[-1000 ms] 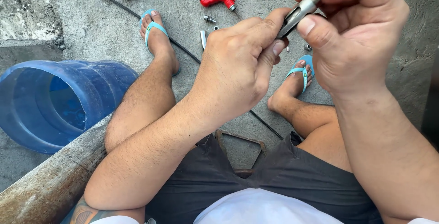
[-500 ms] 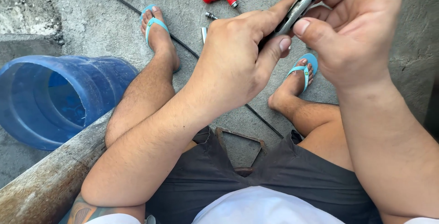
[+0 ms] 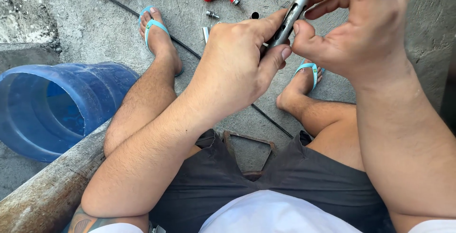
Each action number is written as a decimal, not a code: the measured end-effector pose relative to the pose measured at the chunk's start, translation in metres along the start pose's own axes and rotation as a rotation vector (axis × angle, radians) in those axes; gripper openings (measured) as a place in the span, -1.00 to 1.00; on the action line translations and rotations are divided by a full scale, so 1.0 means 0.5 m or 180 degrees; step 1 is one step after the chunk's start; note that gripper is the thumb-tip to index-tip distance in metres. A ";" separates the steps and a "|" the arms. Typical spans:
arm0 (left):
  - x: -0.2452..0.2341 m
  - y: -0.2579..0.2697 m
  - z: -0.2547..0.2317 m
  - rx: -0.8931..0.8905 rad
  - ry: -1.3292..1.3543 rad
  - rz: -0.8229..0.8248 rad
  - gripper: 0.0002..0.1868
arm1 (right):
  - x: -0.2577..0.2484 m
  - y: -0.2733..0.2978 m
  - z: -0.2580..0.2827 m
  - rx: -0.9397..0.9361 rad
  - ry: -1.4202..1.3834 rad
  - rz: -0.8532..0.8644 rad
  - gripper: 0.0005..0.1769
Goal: Assembling and inspecting small metal components of a mechanical device on the floor.
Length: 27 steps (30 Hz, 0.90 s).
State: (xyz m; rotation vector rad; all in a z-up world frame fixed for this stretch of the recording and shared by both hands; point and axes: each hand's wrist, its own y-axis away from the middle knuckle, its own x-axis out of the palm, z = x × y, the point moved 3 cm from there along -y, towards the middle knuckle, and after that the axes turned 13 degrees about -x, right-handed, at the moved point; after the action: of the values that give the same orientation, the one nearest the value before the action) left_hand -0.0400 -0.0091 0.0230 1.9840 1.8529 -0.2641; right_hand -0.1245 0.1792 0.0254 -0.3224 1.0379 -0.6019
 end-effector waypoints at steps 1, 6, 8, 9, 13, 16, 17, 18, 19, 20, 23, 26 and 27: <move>0.000 -0.001 0.003 0.0000 -0.0002 0.0000 -0.55 | 0.004 0.002 -0.005 0.0000 -0.0001 -0.0002 -0.54; -0.003 -0.008 0.001 -0.0331 0.0112 0.0128 -0.55 | 0.012 0.034 -0.031 0.0260 -0.0026 -0.0168 -0.64; -0.002 -0.013 0.011 -0.0521 0.0690 0.0319 -0.56 | -0.008 0.053 -0.044 0.0446 -0.0455 -0.0239 -0.70; -0.001 -0.015 0.019 -0.0727 0.1269 0.0509 -0.57 | -0.013 0.062 -0.053 0.0632 -0.0902 -0.0307 -0.75; 0.000 -0.024 0.041 -0.0874 0.1790 0.0719 -0.57 | -0.023 0.053 -0.054 0.1156 -0.1590 -0.0452 -0.86; 0.002 -0.027 0.037 -0.0949 0.1936 0.0843 -0.57 | -0.017 0.003 -0.033 0.1566 -0.1841 -0.0656 -0.87; 0.005 -0.027 0.036 -0.0951 0.2042 0.0887 -0.57 | -0.009 -0.005 -0.028 0.1776 -0.1943 -0.0792 -0.86; 0.008 -0.026 0.035 -0.0953 0.2153 0.0937 -0.57 | -0.002 -0.012 -0.022 0.1993 -0.2041 -0.0926 -0.85; 0.008 -0.027 0.037 -0.0955 0.2156 0.0936 -0.57 | 0.002 -0.014 -0.022 0.1995 -0.2043 -0.0924 -0.85; 0.008 -0.027 0.039 -0.0966 0.2120 0.0919 -0.57 | 0.006 -0.013 -0.023 0.2095 -0.2093 -0.0959 -0.86; 0.009 -0.031 0.054 -0.0903 0.2064 0.0898 -0.57 | 0.010 -0.009 -0.025 0.2226 -0.2161 -0.0985 -0.86; -0.002 -0.037 0.055 -0.0769 0.1978 0.0948 -0.58 | 0.004 0.005 -0.036 0.2270 -0.2265 -0.0964 -0.88; -0.008 -0.039 0.051 -0.0715 0.1917 0.1005 -0.59 | 0.001 0.011 -0.041 0.2293 -0.2352 -0.0947 -0.91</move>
State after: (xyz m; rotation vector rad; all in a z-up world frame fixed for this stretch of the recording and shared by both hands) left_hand -0.0558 -0.0230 -0.0015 2.3044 1.7359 0.6717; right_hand -0.1404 0.1838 0.0122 -0.0394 0.0281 -0.9813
